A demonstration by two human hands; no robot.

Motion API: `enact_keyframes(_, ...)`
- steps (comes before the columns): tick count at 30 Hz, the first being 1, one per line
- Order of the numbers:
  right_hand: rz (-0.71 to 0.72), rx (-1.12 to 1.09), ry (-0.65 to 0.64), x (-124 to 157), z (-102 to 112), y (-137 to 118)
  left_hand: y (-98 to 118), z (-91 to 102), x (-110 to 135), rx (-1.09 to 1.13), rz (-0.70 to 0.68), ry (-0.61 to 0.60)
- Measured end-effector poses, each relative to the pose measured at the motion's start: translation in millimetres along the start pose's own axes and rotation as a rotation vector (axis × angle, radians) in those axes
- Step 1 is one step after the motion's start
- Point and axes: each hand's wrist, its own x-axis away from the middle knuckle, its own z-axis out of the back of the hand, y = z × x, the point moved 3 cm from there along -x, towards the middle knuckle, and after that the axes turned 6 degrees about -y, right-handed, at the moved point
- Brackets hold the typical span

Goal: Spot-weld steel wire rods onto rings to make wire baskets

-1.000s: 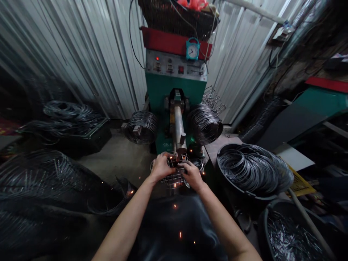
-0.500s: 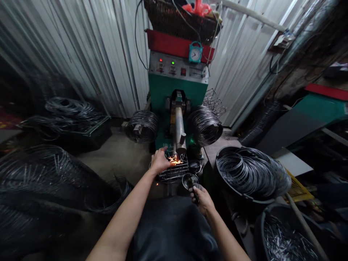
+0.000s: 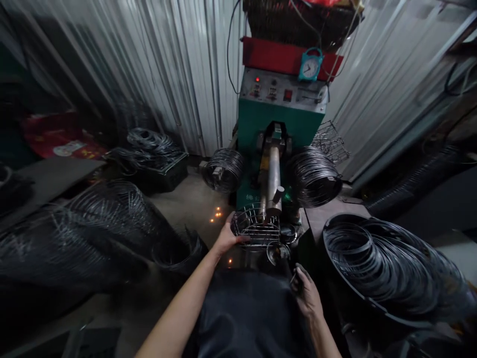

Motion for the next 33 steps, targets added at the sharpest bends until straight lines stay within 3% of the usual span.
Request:
enact_keyframes(4, 0.268, 0.484, 0.007, 7, 19, 17, -6, -6.5, 1, 0.147, -0.039, 0.032)
enact_keyframes(9, 0.486, 0.97, -0.164, 22, 20, 14, 12, 0.5, 35, -0.102, -0.139, 0.027)
enact_keyframes(12, 0.53, 1.081, -0.329, 38, -10, -11, 26, -3.2, 62, -0.421, -0.195, -0.007)
enact_keyframes(15, 0.52, 1.185, -0.532, 56, -57, -41, 47, -19.5, 79, -0.775, -0.233, -0.023)
enact_keyframes(17, 0.483, 1.297, -0.545, 62, -86, -55, 62, -34.4, 84, -0.956, -0.266, -0.043)
enact_keyframes(19, 0.467, 1.388, -0.47, 62, -107, -63, 76, -48.2, 88, -1.072, -0.29, -0.067)
enact_keyframes(23, 0.543, 1.33, -0.275, 59, -123, -57, 90, -64.0, 93, -1.167, -0.265, -0.098)
enact_keyframes(25, 0.593, 1.24, -0.246, 61, -122, -48, 92, -66.2, 95, -1.176, -0.234, -0.098)
enact_keyframes(29, 0.632, 1.1, -0.437, 66, -118, -34, 91, -65.4, 97, -1.15, -0.19, -0.133)
enact_keyframes(33, 0.643, 1.126, -0.629, 65, -116, -40, 89, -60.7, 94, -1.117, -0.158, -0.156)
